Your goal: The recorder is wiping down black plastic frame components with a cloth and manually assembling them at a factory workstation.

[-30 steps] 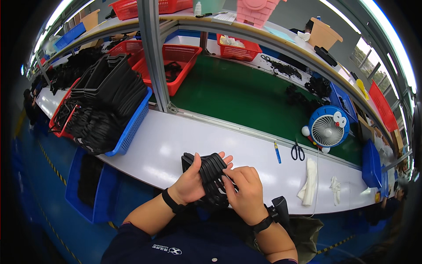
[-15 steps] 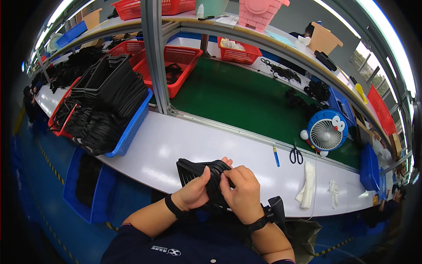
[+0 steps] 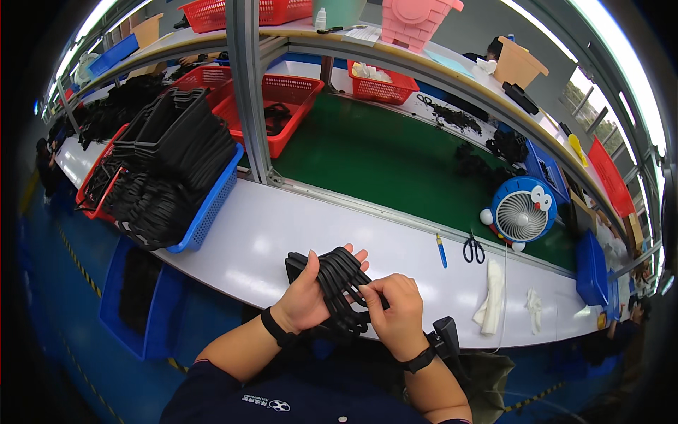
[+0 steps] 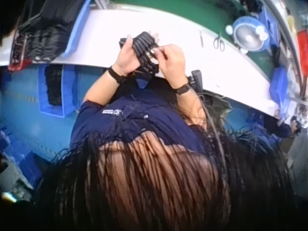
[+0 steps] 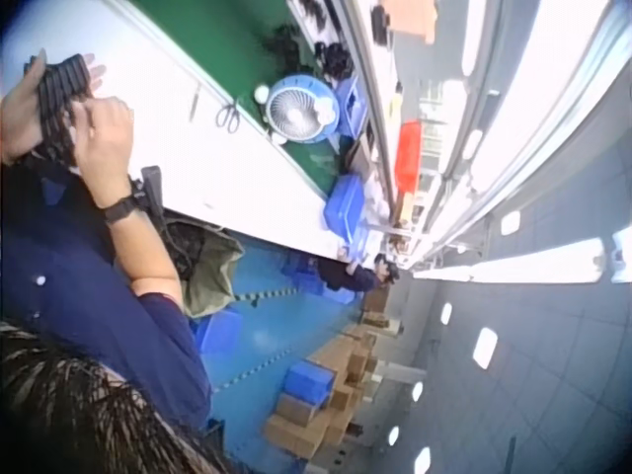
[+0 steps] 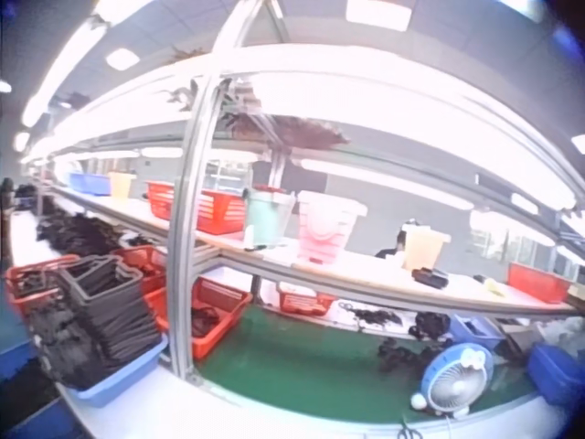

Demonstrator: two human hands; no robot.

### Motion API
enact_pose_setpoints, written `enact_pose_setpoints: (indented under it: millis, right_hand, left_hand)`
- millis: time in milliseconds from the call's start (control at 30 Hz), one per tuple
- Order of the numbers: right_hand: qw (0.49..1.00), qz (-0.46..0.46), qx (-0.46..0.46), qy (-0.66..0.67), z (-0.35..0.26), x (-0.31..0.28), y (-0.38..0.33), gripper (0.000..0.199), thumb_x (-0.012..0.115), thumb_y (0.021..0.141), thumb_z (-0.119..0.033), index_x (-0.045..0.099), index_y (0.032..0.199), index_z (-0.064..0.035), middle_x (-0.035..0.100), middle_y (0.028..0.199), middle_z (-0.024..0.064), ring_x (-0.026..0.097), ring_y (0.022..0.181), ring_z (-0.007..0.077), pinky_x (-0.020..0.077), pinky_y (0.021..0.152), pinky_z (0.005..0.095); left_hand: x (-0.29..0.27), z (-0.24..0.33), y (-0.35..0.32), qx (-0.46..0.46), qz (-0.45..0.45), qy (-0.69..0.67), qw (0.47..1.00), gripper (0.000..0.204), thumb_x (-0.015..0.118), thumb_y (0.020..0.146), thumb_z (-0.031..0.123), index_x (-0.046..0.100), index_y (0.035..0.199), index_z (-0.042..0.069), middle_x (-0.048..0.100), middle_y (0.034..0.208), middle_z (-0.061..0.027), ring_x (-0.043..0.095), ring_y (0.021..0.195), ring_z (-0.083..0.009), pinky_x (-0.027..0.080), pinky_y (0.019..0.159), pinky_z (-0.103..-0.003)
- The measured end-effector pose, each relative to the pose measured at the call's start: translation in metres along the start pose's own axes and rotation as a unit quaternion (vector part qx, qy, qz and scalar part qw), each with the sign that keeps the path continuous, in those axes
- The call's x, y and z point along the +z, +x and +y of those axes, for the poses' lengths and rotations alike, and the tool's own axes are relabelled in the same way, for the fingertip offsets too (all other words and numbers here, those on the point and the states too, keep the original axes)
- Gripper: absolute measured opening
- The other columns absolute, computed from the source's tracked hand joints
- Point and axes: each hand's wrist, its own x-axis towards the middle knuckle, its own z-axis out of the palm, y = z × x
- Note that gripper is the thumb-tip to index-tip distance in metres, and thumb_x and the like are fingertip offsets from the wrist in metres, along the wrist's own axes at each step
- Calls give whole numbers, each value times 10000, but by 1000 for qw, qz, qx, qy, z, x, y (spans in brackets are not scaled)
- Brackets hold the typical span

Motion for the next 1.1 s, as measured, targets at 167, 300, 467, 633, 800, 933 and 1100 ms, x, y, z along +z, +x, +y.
enact_pose_setpoints:
  millis: [167,300,467,633,800,933,1100]
  right_hand:
    - [993,-8,-104,-53,1,8,3,162,745,810,-37,708,961,-84,626,840,19,604,811,220,420,803,374]
    - [991,2,-118,-70,0,10,4,192,747,804,-37,716,985,-94,632,858,11,604,832,212,419,815,372]
    - [988,-3,-135,-70,-1,15,3,175,748,797,-46,696,959,-89,638,877,13,600,846,212,419,832,375]
    - [986,-28,-140,-87,-6,13,5,167,745,793,-50,672,940,-80,629,870,21,598,852,214,416,844,378]
    - [986,-49,-132,-88,-6,11,3,163,744,802,-56,669,944,-78,617,855,27,598,846,215,415,841,383]
    - [992,-17,-110,-59,-2,13,2,159,733,822,-55,677,968,-79,619,861,33,600,841,217,416,841,379]
    - [992,-21,-107,-68,-3,12,2,164,728,833,-59,686,990,-80,622,865,33,601,843,225,415,837,377]
  left_hand:
    - [1,1,-1,2,-8,-10,1000,928,272,967,738,104,1611,92,191,1660,-153,223,1526,-293,276,1194,-497]
    - [0,0,-2,3,-14,-18,1000,914,280,979,717,88,1610,85,177,1659,-166,210,1529,-298,259,1209,-494]
    - [-2,-1,-1,11,-41,-10,999,882,284,1000,672,65,1606,69,148,1655,-196,186,1532,-319,218,1236,-498]
    - [-2,-1,-2,9,-40,0,999,876,284,1005,663,73,1603,60,152,1651,-207,179,1533,-327,216,1236,-498]
    - [-1,0,-1,16,-36,-4,999,878,291,1005,661,78,1601,52,155,1650,-213,180,1533,-331,208,1239,-500]
    - [-2,1,-2,12,-39,-15,999,884,300,1002,662,73,1601,52,143,1654,-210,171,1536,-328,194,1244,-494]
    - [1,2,-4,15,-35,-2,999,894,311,1000,662,51,1604,56,126,1660,-201,154,1541,-322,190,1245,-490]
